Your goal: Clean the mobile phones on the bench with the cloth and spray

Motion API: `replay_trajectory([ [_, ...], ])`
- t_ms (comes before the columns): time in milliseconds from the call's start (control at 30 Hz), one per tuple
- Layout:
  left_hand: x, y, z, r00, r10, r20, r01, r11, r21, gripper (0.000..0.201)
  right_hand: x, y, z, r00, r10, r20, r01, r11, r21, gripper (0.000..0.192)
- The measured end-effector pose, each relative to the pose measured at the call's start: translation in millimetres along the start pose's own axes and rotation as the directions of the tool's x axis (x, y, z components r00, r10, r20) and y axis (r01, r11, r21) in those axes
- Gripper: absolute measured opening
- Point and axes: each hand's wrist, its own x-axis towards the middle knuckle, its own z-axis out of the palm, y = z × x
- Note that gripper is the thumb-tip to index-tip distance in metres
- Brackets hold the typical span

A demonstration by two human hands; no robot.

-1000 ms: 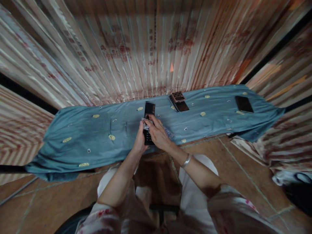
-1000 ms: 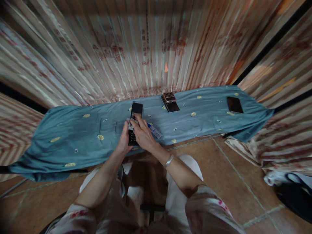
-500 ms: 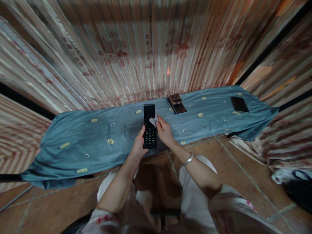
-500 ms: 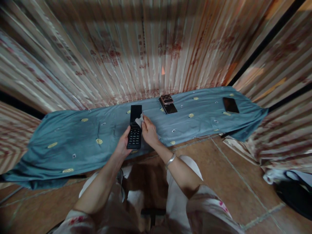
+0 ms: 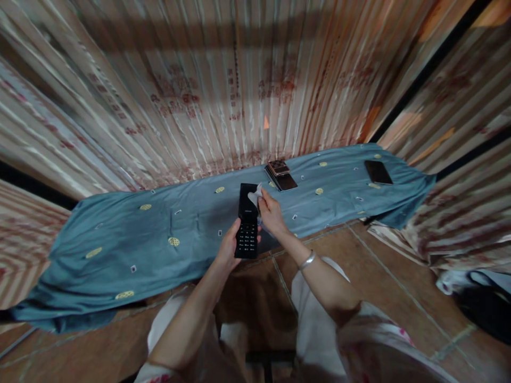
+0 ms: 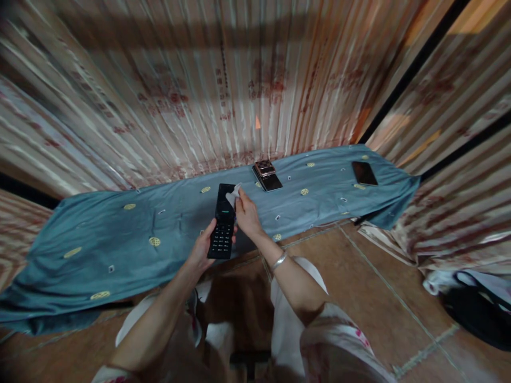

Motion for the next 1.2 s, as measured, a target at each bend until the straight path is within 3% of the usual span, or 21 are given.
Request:
replay_trajectory([
  [100,0.4,-4.4,-0.6,1.000,-0.016,0.024,0.014,0.998,0.059,0.035,6.7,1.6,-8.1,0.999,-0.028,-0.036,0.025,0.998,-0.061,0.043],
  [300,2.5,-6.8,-5.1,0.993,0.105,0.057,-0.114,0.971,0.211,0.027,12.6,3.3,-21.7,0.950,-0.312,0.031,0.309,0.916,-0.254,0.043],
  [500,3.9,-9.7,-8.9,0.990,0.124,0.065,-0.137,0.949,0.282,0.031,13.9,-1.2,-28.0,0.933,-0.334,0.130,0.359,0.869,-0.340,0.045],
  [667,4.6,-7.9,-11.9,0.987,0.155,0.044,-0.161,0.944,0.288,0.029,11.7,-4.5,-29.4,0.929,-0.344,0.135,0.369,0.872,-0.322,0.047],
  [767,3.6,-5.4,-11.8,0.994,0.108,0.029,-0.112,0.965,0.237,0.025,11.9,-4.3,-28.8,0.939,-0.326,0.110,0.344,0.907,-0.244,0.046],
  [967,4.6,-3.0,-4.7,0.999,0.034,-0.026,-0.035,0.999,-0.033,0.027,7.9,-7.1,-19.6,0.992,-0.114,0.050,0.114,0.993,0.000,0.048],
  [1067,6.8,0.2,-1.0,0.997,0.020,-0.068,-0.026,0.995,-0.092,0.029,0.6,-7.6,-12.3,0.995,-0.065,0.081,0.059,0.996,0.068,0.052],
  [1200,9.6,8.3,0.2,0.988,-0.026,-0.150,0.010,0.994,-0.107,0.031,-14.1,-8.6,-3.5,0.978,-0.113,0.176,0.107,0.993,0.046,0.053],
])
